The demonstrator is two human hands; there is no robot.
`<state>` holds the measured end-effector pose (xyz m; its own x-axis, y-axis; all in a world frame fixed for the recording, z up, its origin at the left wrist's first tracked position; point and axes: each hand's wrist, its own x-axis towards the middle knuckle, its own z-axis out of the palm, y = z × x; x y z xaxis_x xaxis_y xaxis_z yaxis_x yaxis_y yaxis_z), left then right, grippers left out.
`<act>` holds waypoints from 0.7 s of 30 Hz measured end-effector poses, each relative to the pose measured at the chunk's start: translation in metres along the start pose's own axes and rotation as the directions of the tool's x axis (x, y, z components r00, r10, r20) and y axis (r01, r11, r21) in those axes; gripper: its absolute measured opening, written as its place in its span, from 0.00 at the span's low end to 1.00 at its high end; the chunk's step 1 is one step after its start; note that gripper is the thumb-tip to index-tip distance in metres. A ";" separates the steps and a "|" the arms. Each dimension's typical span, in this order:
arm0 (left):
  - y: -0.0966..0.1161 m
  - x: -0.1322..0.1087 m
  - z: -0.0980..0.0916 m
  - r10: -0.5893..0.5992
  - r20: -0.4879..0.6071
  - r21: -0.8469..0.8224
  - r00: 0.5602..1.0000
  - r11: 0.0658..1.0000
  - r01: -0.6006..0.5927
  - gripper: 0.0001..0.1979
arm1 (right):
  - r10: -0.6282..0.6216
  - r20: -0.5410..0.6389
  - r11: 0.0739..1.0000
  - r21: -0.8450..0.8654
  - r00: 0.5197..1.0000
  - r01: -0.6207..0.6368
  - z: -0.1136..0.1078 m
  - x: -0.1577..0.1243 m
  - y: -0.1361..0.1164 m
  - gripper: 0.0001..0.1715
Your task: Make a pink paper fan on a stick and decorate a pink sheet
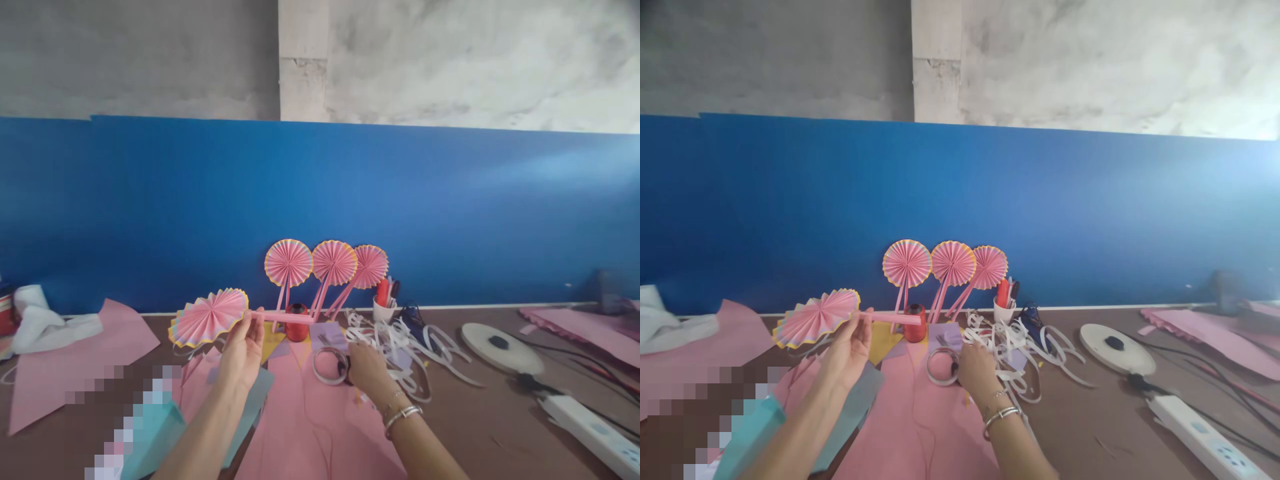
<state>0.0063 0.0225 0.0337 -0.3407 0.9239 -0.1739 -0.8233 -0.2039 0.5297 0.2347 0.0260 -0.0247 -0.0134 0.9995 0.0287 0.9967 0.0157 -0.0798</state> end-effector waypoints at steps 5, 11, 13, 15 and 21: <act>0.003 -0.003 0.004 -0.005 0.021 -0.004 1.000 1.000 0.005 0.12 | -0.016 0.025 1.000 0.018 1.000 0.016 0.002 0.001 0.000 0.13; 0.006 -0.010 0.009 -0.006 0.114 -0.025 0.993 1.000 0.008 0.10 | 0.003 0.033 0.999 0.034 0.999 -0.004 -0.002 -0.001 -0.002 0.15; 0.007 -0.011 0.009 -0.005 0.136 -0.014 0.991 1.000 0.007 0.10 | 0.025 0.038 0.999 0.034 0.999 -0.026 -0.004 -0.002 -0.004 0.15; 0.008 -0.009 0.007 0.011 0.161 -0.001 0.987 1.000 -0.011 0.09 | 0.042 0.037 0.998 0.038 0.998 -0.043 -0.007 -0.002 -0.006 0.15; 0.018 0.002 -0.001 0.083 0.267 0.001 0.960 0.996 -0.087 0.07 | -0.008 0.013 0.992 0.126 1.000 0.006 -0.022 -0.002 0.003 0.10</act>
<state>-0.0094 0.0208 0.0423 -0.2747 0.9564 0.0987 -0.7899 -0.2831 0.5441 0.2391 0.0236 -0.0031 -0.0221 0.9996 0.0162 0.9785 0.0250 -0.2045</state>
